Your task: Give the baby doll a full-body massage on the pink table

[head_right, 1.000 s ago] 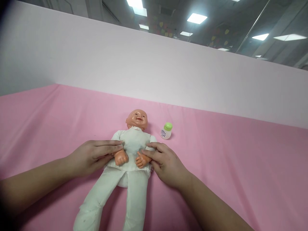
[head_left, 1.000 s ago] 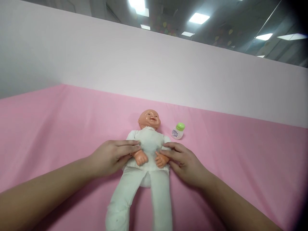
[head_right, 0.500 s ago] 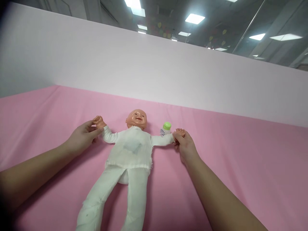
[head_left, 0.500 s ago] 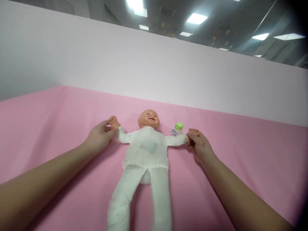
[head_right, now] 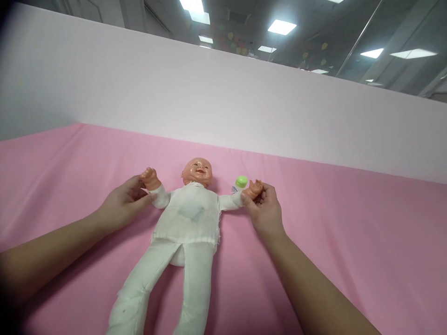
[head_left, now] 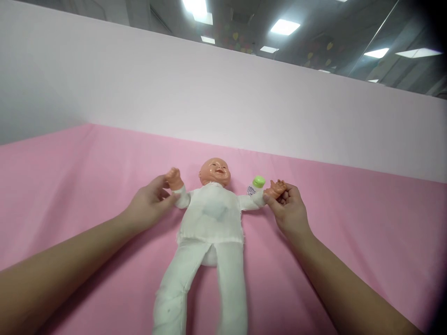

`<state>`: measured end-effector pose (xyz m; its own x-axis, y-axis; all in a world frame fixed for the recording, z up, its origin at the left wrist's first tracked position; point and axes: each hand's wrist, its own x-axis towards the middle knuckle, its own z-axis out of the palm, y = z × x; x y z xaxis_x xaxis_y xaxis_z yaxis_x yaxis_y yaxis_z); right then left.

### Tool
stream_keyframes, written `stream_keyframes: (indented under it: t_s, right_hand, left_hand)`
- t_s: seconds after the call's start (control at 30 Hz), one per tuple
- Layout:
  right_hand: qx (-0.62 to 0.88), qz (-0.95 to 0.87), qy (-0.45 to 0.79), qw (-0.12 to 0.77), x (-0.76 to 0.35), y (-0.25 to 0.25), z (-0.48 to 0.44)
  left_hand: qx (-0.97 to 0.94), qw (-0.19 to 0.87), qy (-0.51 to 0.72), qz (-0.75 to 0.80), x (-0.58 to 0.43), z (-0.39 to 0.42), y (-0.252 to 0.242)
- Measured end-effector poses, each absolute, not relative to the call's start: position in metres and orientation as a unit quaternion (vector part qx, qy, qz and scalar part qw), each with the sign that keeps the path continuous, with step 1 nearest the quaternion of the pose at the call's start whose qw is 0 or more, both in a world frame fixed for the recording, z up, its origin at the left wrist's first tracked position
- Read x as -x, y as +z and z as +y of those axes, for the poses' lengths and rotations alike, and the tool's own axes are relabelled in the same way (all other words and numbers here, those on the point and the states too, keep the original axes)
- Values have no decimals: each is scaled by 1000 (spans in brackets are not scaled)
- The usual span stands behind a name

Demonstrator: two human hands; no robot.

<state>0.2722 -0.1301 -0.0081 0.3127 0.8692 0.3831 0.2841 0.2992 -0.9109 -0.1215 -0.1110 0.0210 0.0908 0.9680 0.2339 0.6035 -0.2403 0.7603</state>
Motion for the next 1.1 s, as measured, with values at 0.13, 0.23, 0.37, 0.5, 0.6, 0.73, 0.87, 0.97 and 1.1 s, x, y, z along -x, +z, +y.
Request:
stream_keyframes:
  t_s: [0.13,0.23,0.37,0.5,0.6,0.73,0.87,0.97,1.1]
  right_hand:
    - [526,-695,101,481,-238,4,-155]
    - [428,-820,0,381,-223,8,-166]
    - [349,-873,-13,342,-220,5,-167]
    - [374,-865,-3,335,-223,-4,-161]
    - [448,-815,61,361,-226,-6,-157]
    - [555,-650,207,475,-243,-2,-146]
    - [536,-530,301,584,-274,-8,-125]
    - [586,-457,340,576,-294,-17,-110]
    - [648,-455,351,500,-304,-19,-105]
  left_hand:
    - [-817,133,300,475,108,-130,22]
    - [-873,72,262,405,106,-131,15]
    - [-896,47,203,392,106,-127,9]
    - [-894,60,212,390,105,-129,8]
    - [-854,122,267,429,103,-129,8]
    - [-701,264,395,532,110,-118,8]
    - [-595,342,452,570,129,-95,4]
    - [-550,371,454,594,141,-82,0]
    - [-518,405,447,607,144,-75,-1]
